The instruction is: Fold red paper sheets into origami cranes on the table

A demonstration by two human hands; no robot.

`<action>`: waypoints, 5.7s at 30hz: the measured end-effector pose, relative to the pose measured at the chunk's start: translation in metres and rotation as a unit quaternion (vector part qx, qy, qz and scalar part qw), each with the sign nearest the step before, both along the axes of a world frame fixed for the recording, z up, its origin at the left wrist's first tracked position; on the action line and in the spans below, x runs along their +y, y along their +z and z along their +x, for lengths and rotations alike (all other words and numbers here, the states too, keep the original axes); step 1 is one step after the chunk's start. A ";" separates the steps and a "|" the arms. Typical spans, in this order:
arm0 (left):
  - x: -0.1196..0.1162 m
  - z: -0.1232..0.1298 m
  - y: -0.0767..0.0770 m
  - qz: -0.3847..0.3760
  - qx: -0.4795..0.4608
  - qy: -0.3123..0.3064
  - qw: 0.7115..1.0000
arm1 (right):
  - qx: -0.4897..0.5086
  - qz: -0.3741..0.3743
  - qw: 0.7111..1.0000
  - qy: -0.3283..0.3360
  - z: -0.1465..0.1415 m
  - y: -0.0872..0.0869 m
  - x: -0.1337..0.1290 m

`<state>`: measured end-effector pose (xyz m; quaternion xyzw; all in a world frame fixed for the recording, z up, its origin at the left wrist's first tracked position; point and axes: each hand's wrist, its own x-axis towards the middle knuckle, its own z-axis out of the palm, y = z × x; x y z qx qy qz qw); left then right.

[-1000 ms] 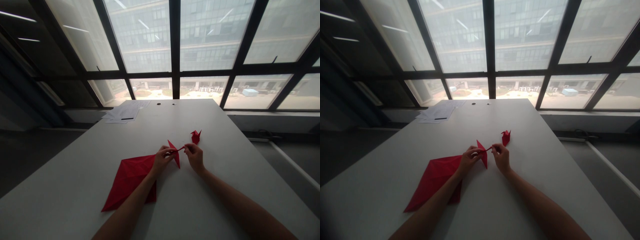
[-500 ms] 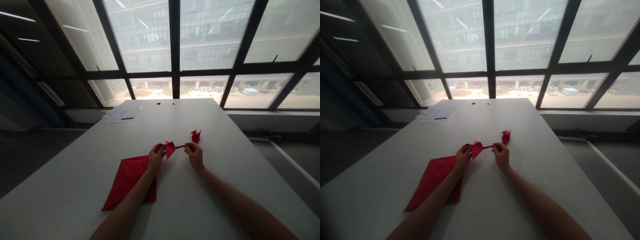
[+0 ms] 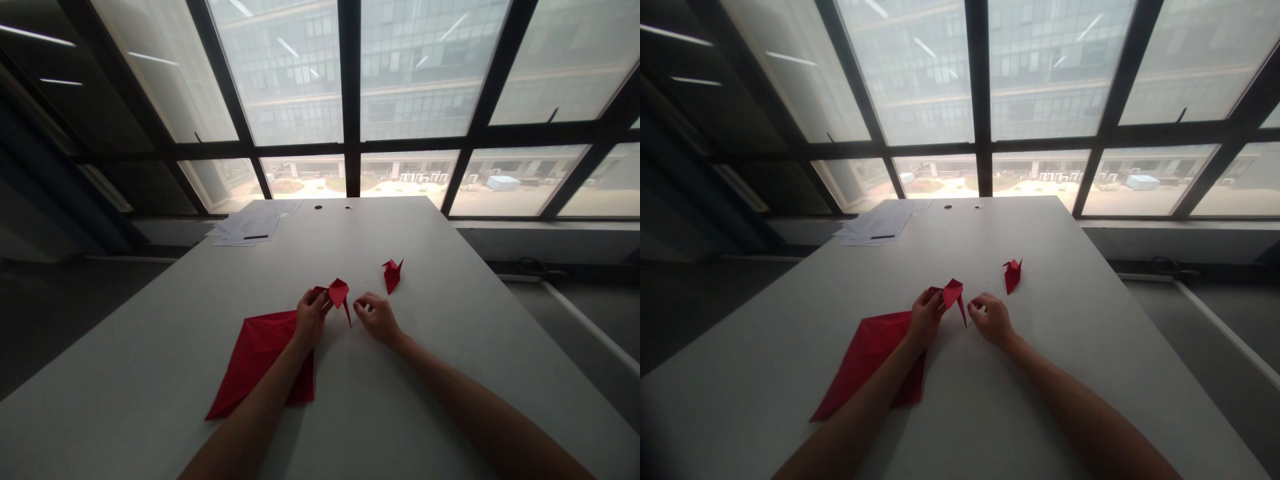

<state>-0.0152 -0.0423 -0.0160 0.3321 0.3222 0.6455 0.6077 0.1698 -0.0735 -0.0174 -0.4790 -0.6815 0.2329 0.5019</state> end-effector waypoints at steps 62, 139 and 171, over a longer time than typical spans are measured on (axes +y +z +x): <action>-0.021 0.017 0.004 0.220 0.479 0.019 0.850 | 0.149 0.003 0.987 -0.058 0.003 -0.001 0.004; -0.010 0.010 0.001 0.076 0.304 -0.009 0.950 | 0.082 0.149 0.983 -0.064 0.019 0.002 0.010; -0.013 0.009 0.003 0.190 0.319 -0.095 0.924 | -0.035 0.177 0.975 -0.133 0.024 0.001 0.014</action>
